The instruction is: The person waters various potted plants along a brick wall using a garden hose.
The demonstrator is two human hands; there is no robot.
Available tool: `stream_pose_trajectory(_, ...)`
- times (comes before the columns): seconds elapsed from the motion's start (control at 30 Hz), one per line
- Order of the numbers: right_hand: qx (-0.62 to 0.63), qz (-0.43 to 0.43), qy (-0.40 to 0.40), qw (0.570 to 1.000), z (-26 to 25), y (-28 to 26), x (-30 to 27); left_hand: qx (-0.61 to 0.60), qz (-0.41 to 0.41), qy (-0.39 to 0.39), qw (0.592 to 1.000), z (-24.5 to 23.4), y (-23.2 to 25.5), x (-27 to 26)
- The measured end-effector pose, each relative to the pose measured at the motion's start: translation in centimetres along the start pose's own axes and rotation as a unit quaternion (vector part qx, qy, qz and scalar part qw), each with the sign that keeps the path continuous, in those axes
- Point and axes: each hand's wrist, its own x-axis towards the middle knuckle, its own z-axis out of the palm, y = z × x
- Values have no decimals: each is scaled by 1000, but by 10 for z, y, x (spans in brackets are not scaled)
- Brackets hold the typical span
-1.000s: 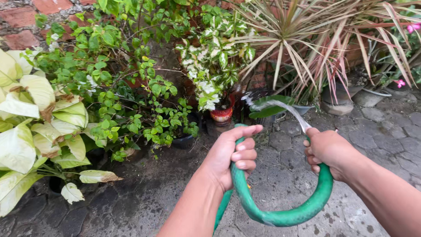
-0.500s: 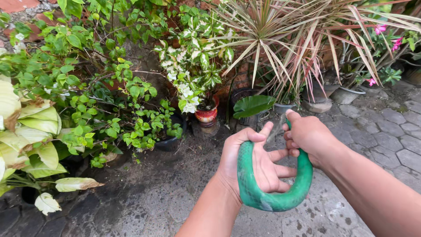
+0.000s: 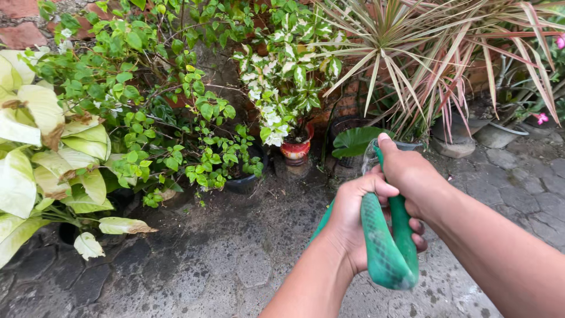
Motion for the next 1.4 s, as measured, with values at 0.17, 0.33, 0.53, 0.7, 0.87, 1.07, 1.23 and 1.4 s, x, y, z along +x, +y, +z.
stream_pose_trajectory(0.17,-54,-3,-3,999,7,4,17,-39,-24,-6,999,-20,-19,18)
stream_pose_trajectory(0.33,-87,-28,-1,996,13,14,37,36,-24,66,997,-27,-14,21)
stream_pose_trajectory(0.53,-104,-44,-5,994,14,27,48,3,-73,69,995,-30,-13,18)
stream_pose_trajectory(0.7,-44,27,-16,999,1,33,38,14,-22,91,995,-20,-2,-5)
stream_pose_trajectory(0.87,-47,55,-14,997,-31,41,40,-76,128,311,939,-43,32,-41)
stream_pose_trajectory(1.07,-62,41,35,997,-23,44,37,-10,227,461,858,-94,43,-65)
stream_pose_trajectory(1.23,-64,33,31,997,-3,30,33,111,153,507,841,-109,66,-84)
stream_pose_trajectory(1.4,-76,8,-3,997,3,18,45,583,-184,461,643,-90,71,-113)
